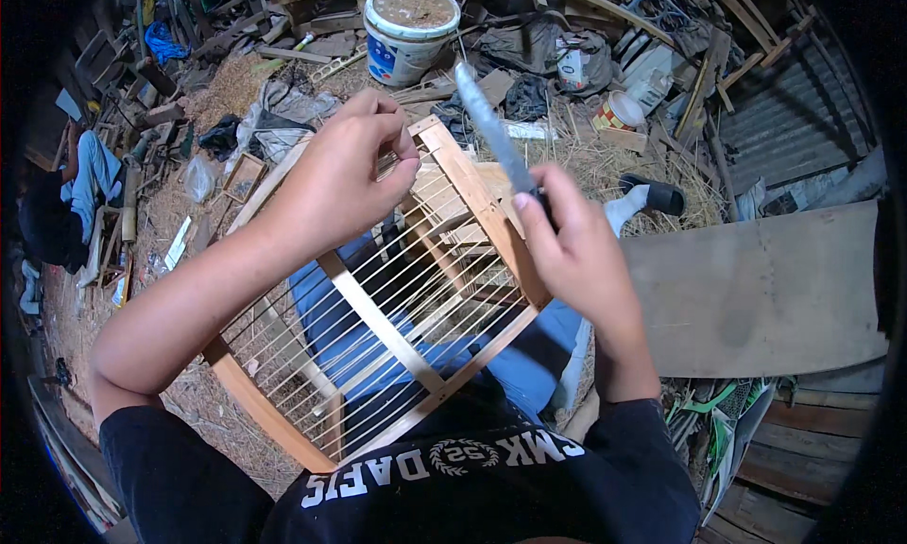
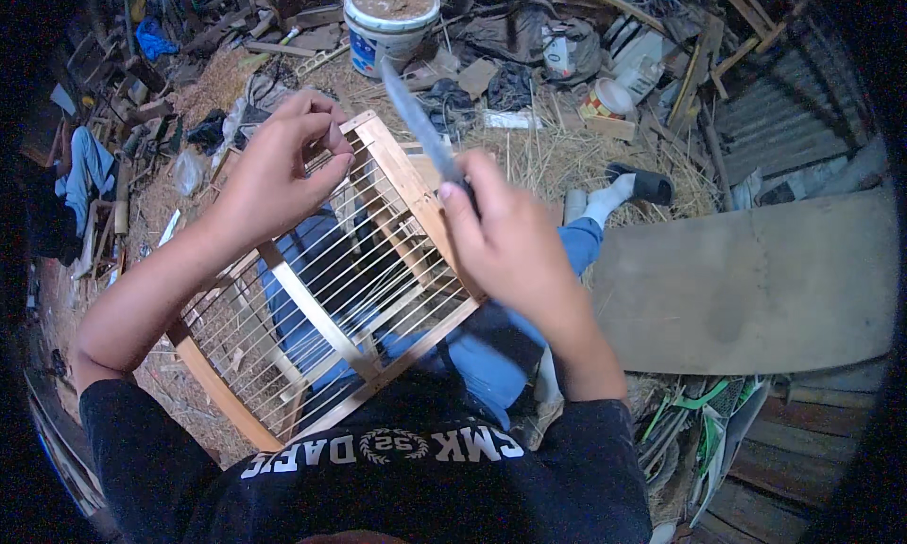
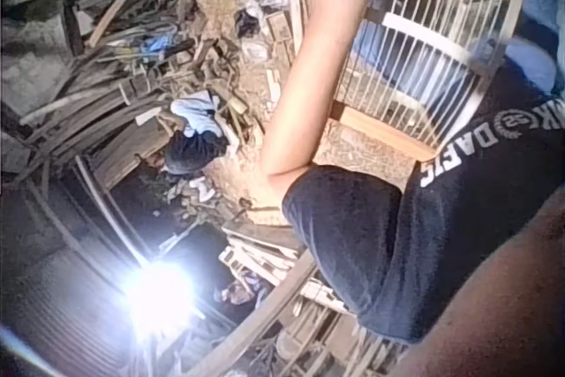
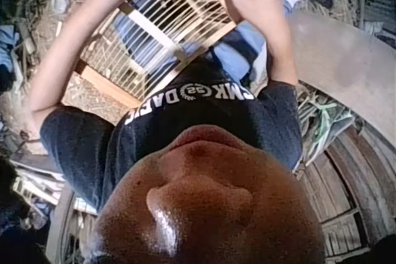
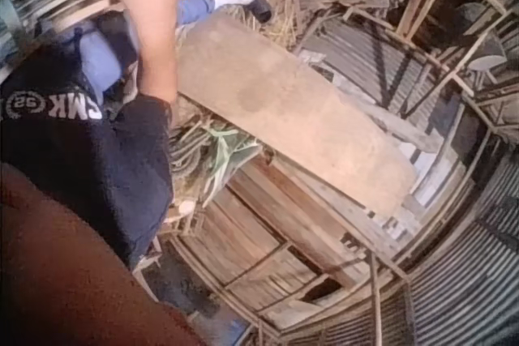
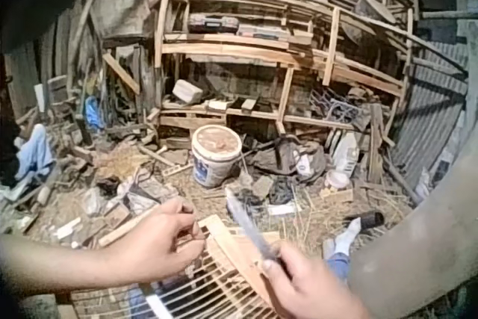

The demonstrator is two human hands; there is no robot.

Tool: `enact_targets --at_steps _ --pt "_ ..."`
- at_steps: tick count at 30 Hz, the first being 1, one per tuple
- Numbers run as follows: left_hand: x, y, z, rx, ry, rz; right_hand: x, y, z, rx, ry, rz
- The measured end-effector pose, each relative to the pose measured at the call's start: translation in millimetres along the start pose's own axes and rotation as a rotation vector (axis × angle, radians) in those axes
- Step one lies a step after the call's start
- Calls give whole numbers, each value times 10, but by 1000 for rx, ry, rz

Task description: The person assembles and refines a wooden birdcage by hand, using a knife to shave and fit wooden strips into the frame, and inserting thin dowels to form the cage walls.

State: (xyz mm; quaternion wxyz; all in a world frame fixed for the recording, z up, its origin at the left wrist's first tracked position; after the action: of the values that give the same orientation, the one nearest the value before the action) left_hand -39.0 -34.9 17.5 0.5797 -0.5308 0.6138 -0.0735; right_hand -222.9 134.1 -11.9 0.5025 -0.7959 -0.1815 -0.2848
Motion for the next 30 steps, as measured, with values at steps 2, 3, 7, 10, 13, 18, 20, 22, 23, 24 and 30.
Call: enact_targets --at_steps 2,3,7,10,13,18,20,22,23,24,30 --pt "-4 13 -1 -6 35 23 176 -3 62 55 -54 109" --pt "-10 14 1 -10 35 29 236 -12 91 58 -50 153" --pt "-23 -6 36 -30 49 29 272 32 104 89 -101 182" --pt "2 -2 54 -47 64 24 280 82 122 135 -104 220" --pt "6 -3 68 -59 79 8 285 99 130 150 -109 262" --pt "21 -3 82 -85 120 -27 324 96 124 159 -120 282" --pt "14 -3 73 -68 100 -2 339 85 120 183 -96 310" --pt "-3 -14 69 -50 68 14 344 85 115 192 -86 312" --pt "-2 -14 67 -32 36 29 343 86 111 192 -84 309" --pt "-6 -17 67 -32 36 29 344 89 107 193 -82 305" --pt "52 3 48 -54 75 14 339 109 86 204 -90 331"
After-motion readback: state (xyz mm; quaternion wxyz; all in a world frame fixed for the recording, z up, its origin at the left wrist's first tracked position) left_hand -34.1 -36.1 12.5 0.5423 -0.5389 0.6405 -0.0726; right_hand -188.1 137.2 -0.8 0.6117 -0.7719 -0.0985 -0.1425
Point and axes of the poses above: each hand's wrist, its own z-axis away from the middle knuckle, its own y-axis out of the palm, x = y × z, the point moved 3 cm from there along -z, towards the middle knuckle, and after that the axes turned 5 degrees about z, right-handed, at the moved point
